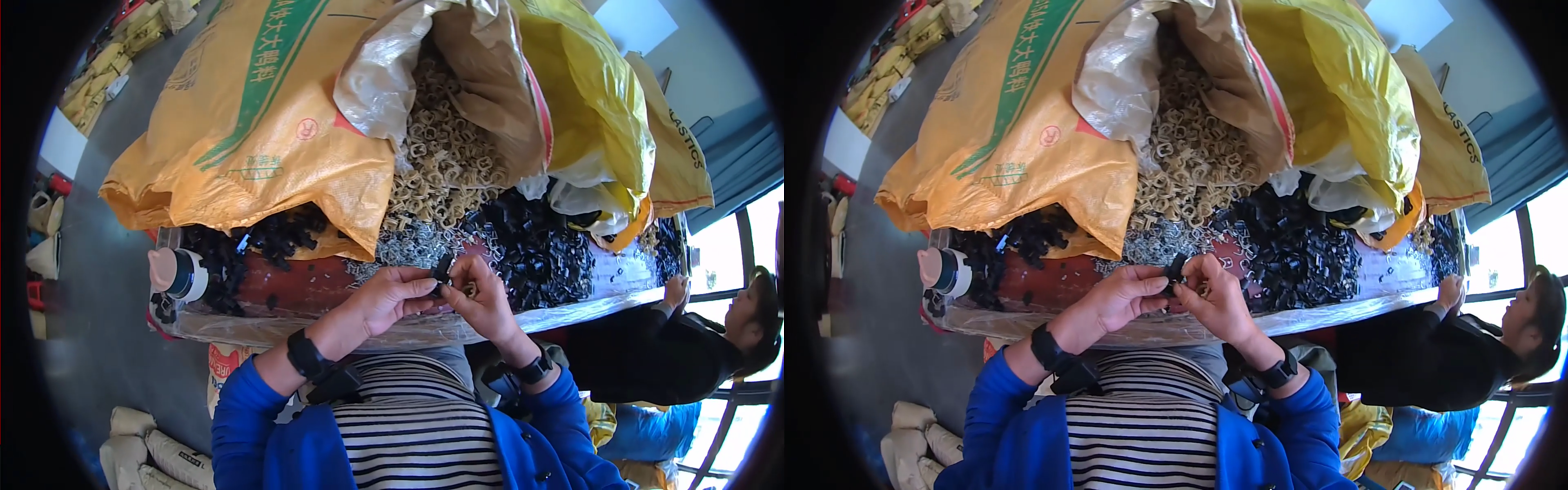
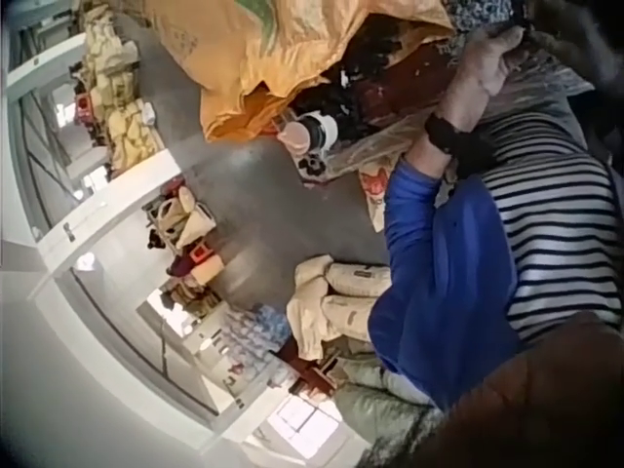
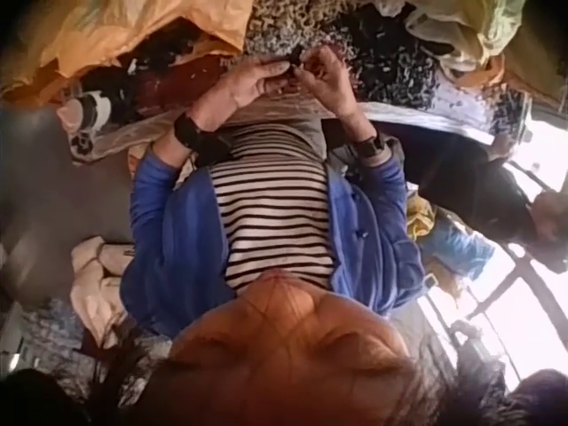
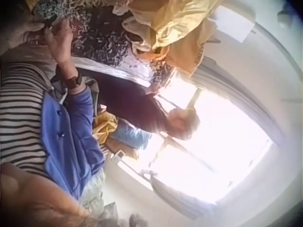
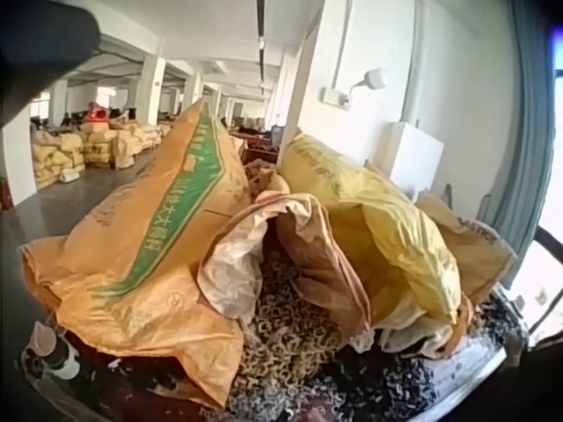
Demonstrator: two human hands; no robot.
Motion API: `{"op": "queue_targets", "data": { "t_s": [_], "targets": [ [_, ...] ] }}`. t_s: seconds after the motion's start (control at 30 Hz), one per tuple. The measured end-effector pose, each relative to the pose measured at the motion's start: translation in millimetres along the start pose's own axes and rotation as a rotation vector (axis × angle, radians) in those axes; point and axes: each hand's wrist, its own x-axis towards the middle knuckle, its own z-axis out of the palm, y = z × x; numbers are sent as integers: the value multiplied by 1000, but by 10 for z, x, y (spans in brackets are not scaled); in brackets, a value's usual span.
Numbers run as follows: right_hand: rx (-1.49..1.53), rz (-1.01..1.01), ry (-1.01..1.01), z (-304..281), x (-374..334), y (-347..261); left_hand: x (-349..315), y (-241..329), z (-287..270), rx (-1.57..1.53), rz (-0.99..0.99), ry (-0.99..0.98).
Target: The person assembles components by hand, picking up a black plastic housing and inserting a small white part and a metal clip. They reach into a large bag to retrieve more white parts and continue fitting the inserts and clips into the housings.
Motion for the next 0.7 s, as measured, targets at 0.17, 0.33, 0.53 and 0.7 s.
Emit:
{"op": "queue_targets", "data": {
  "t_s": [0.17, 0.33, 0.53, 0.7],
  "targets": [
    [810, 344, 37, -148, -24, 304, 7, -28, -23, 31, 3, 21],
    [973, 480, 121, -150, -27, 331, 34, -87, -8, 12, 14, 64],
    [787, 276, 97, 53, -112, 347, 77, -191, -18, -48, 79, 3],
    [413, 112, 16, 94, -227, 373, 34, -234, 45, -125, 122, -75]
  ]
}}
